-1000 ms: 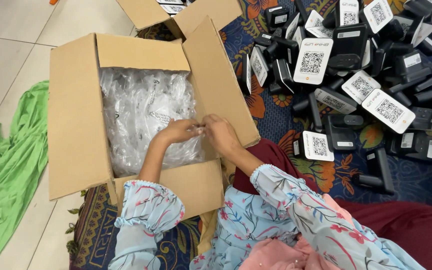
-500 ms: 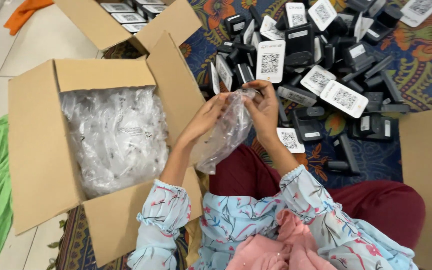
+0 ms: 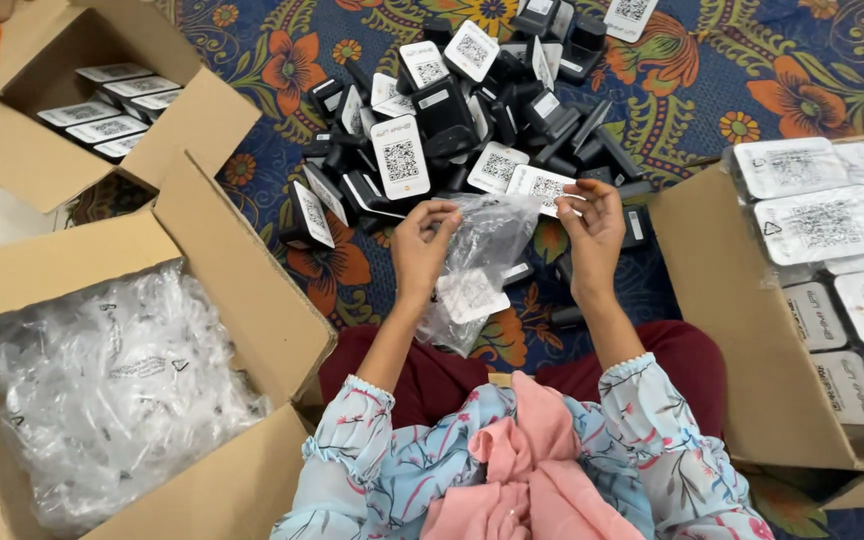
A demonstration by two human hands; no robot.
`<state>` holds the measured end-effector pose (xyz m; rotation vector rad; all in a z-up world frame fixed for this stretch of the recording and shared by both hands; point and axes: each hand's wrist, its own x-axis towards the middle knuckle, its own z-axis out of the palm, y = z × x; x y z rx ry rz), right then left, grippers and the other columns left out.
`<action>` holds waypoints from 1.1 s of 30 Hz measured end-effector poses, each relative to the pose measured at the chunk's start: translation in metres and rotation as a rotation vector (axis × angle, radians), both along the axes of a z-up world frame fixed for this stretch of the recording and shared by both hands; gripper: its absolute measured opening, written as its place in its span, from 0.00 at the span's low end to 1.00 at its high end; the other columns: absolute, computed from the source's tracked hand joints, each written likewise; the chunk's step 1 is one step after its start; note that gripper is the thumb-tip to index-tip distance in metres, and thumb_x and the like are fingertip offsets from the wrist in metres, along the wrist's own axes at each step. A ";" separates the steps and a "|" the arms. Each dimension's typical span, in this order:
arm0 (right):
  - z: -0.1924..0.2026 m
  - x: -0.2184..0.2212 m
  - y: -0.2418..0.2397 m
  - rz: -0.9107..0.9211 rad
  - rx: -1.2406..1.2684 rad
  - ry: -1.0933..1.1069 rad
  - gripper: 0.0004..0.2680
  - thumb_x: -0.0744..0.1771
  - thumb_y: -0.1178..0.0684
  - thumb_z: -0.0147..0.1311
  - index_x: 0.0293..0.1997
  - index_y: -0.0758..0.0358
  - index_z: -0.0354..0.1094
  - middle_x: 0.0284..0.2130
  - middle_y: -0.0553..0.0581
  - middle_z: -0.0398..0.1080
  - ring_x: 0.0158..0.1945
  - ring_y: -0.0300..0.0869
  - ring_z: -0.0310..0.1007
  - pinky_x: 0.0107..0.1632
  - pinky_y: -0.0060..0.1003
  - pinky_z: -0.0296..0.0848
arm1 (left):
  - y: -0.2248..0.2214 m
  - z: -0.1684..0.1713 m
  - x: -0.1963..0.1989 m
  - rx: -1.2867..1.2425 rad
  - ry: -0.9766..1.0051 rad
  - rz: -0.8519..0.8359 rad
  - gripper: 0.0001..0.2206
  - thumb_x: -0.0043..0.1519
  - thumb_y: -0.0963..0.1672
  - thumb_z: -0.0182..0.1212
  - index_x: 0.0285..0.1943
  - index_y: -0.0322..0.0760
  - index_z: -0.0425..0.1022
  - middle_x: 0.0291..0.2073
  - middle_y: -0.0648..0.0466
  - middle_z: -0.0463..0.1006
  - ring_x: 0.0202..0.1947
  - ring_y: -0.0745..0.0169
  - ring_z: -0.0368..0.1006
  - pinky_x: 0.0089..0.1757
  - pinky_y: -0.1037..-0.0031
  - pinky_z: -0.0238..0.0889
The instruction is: The person packs small electronic gateway devices into plastic bags and cardboard boxes while sitting on the floor.
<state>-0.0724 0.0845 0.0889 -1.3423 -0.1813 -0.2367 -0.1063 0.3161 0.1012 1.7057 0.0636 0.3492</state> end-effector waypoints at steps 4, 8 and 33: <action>-0.013 -0.018 0.009 -0.058 0.027 0.162 0.15 0.70 0.50 0.55 0.62 0.64 0.61 0.55 0.58 0.70 0.58 0.44 0.73 0.60 0.37 0.74 | -0.019 0.006 -0.001 -0.078 -0.006 0.090 0.10 0.61 0.42 0.71 0.49 0.33 0.81 0.39 0.55 0.85 0.34 0.79 0.77 0.34 0.85 0.67; -0.047 -0.037 0.036 0.052 -0.017 0.303 0.24 0.66 0.38 0.59 0.64 0.63 0.59 0.55 0.56 0.70 0.58 0.41 0.72 0.57 0.37 0.71 | -0.039 0.005 -0.004 -0.170 0.028 0.186 0.13 0.57 0.41 0.72 0.49 0.32 0.80 0.40 0.54 0.84 0.22 0.75 0.54 0.26 0.81 0.49; -0.061 -0.032 0.040 -0.119 -0.159 0.296 0.10 0.71 0.51 0.53 0.39 0.68 0.74 0.26 0.50 0.73 0.27 0.31 0.61 0.31 0.29 0.59 | -0.022 -0.027 -0.001 -0.428 0.182 0.207 0.29 0.66 0.56 0.50 0.69 0.35 0.68 0.59 0.51 0.78 0.40 0.62 0.70 0.41 0.71 0.70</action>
